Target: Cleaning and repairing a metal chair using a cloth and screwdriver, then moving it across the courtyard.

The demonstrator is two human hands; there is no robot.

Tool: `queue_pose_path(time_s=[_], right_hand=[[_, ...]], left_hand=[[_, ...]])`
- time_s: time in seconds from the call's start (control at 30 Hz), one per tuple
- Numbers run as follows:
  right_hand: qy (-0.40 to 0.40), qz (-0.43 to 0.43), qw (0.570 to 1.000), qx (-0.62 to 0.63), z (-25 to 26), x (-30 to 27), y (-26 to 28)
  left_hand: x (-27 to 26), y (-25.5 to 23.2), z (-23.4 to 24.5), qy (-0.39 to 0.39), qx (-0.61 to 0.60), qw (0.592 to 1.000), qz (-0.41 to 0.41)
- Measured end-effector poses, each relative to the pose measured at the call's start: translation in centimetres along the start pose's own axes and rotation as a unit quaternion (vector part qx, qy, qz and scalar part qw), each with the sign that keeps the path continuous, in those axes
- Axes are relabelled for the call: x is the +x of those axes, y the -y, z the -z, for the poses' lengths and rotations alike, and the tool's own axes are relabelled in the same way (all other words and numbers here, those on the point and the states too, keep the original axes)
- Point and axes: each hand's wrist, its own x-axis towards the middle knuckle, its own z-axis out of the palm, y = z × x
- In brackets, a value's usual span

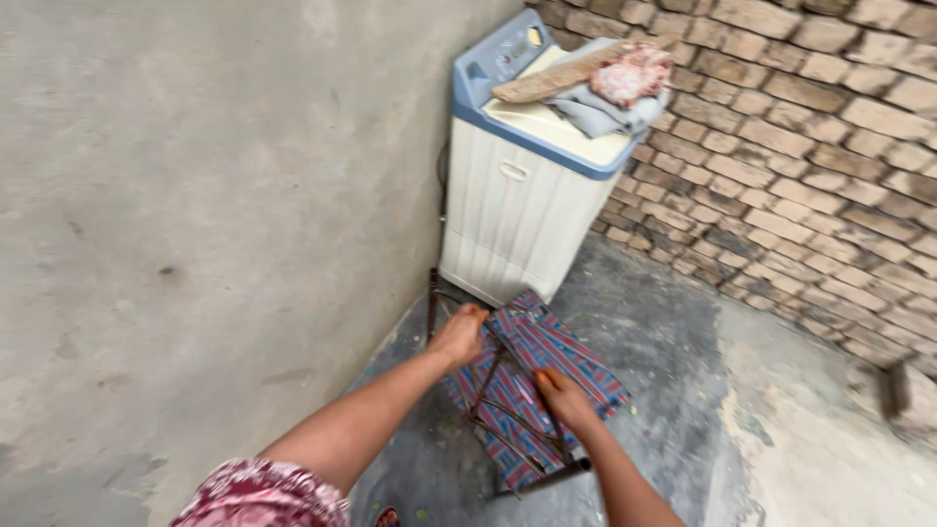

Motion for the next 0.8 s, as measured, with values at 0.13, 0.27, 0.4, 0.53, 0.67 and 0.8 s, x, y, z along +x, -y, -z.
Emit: queue_pose_path(time_s=[0.13, 0.27, 0.4, 0.53, 0.67, 0.8], right_hand=[[-0.022, -0.049, 0.985, 0.164, -4.7, 2.0, 0.6], [-0.120, -0.062, 0.990, 0.033, -4.9, -0.3, 3.4], [-0.165, -0.038, 0.985, -0.038, -5.4, -1.0, 4.4], [-0.137, -0.057, 0.989, -0.014, -6.1, -2.4, 5.3], [-0.123, -0.021, 0.992, -0.009, -8.4, -3.9, 6.0], [-0.076, -0.074, 0.994, -0.013, -10.9, -7.5, 9.4]], left_hand=[[2.1, -0.6, -1.0, 0.083, 0.146, 0.986, -0.020], [1.0, -3.4, 1.3, 0.251, 0.278, 0.925, 0.062], [0.3, -4.1, 2.0, 0.250, 0.300, 0.918, 0.066], [-0.9, -4.5, 2.8, 0.260, 0.298, 0.915, 0.074], [-2.8, -1.9, 2.5, 0.255, 0.311, 0.914, 0.051], [-6.4, 0.0, 3.9, 0.236, 0.289, 0.927, 0.027]])
